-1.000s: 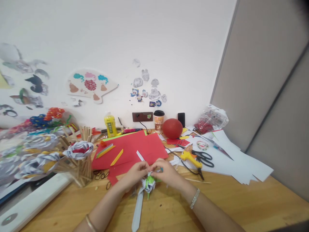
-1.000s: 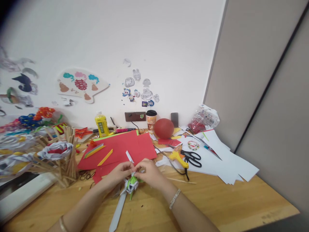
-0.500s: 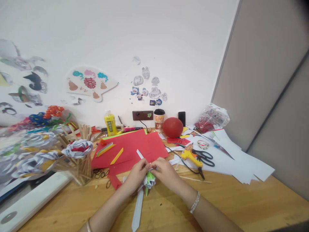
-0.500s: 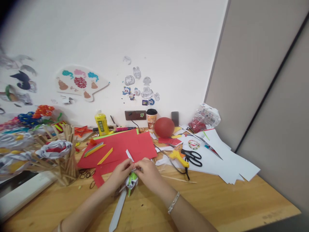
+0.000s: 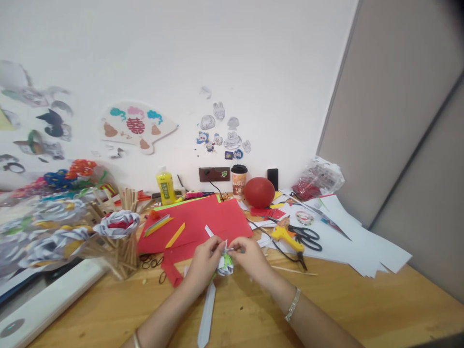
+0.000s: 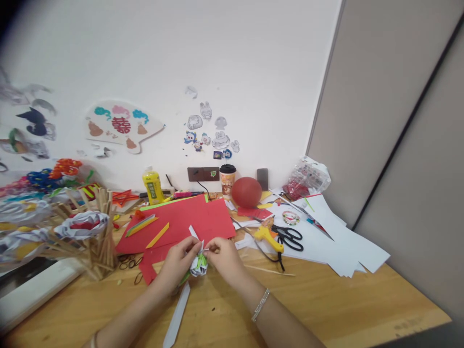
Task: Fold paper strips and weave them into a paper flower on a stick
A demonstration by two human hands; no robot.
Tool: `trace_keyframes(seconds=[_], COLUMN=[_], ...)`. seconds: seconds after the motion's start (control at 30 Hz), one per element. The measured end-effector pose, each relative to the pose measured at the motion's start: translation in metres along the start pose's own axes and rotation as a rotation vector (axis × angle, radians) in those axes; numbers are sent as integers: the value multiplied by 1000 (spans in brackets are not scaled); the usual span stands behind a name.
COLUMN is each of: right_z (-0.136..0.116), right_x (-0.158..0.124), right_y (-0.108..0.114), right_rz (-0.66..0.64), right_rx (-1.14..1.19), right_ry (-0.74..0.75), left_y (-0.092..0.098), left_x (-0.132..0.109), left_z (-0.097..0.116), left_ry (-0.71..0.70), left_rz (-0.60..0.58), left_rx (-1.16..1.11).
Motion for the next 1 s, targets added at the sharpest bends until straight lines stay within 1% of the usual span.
trace_keyframes(seconds=[0.07,0.1,0.2,0.27,0.37,0.5,0.57,0.6,0.7,0.77,0.83,0.9,1.0], right_z=[-5,-11,-31,-39,-45,-52,-54,-54,-51,-50,-52,-51,-44], right_x=[-1,-3,-12,-18,-24,-31,-32,-32,-27,-25,-27,-27,-22], right_y=[2,3,2,-1,-4,-4,-4,-4,3,3,0,-2,-2], right_rz=[30,47,64,41,6,1,-24,-36,-16,-15,-56,-93,-82], right_rx=[-67,-120,-287,-346,-383,-448,-442,-415,-294,-268,-294,-340,-422], right_ry=[51,120,390,510,592,672,684,667,535,499,532,542,460], left_y=[1,2,5,6,10,14,16,16,14,14,14,12,6], left_x=[-1,-1,-1,0,1,1,1,0,0,0,0,1,1], left_z=[2,2,2,2,2,2,3,4,5,4,1,0,-1], left_ry=[-7,-7,11,18,23,29,20,16,9,18,29,32,32], left_rz=[14,24,52,65,97,130,140,137,107,110,125,110,46], left_rx=[34,45,68,76,73,47,35,29,13,3,-12,-25,-7])
Point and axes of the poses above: each hand's wrist, its own x-axis towards the middle knuckle, its own y-axis out of the back of the hand, z = x × y, the point moved 7 cm from there along x, towards the middle knuckle, and after that the axes turned 3 degrees about -y, right-handed, at the moved point
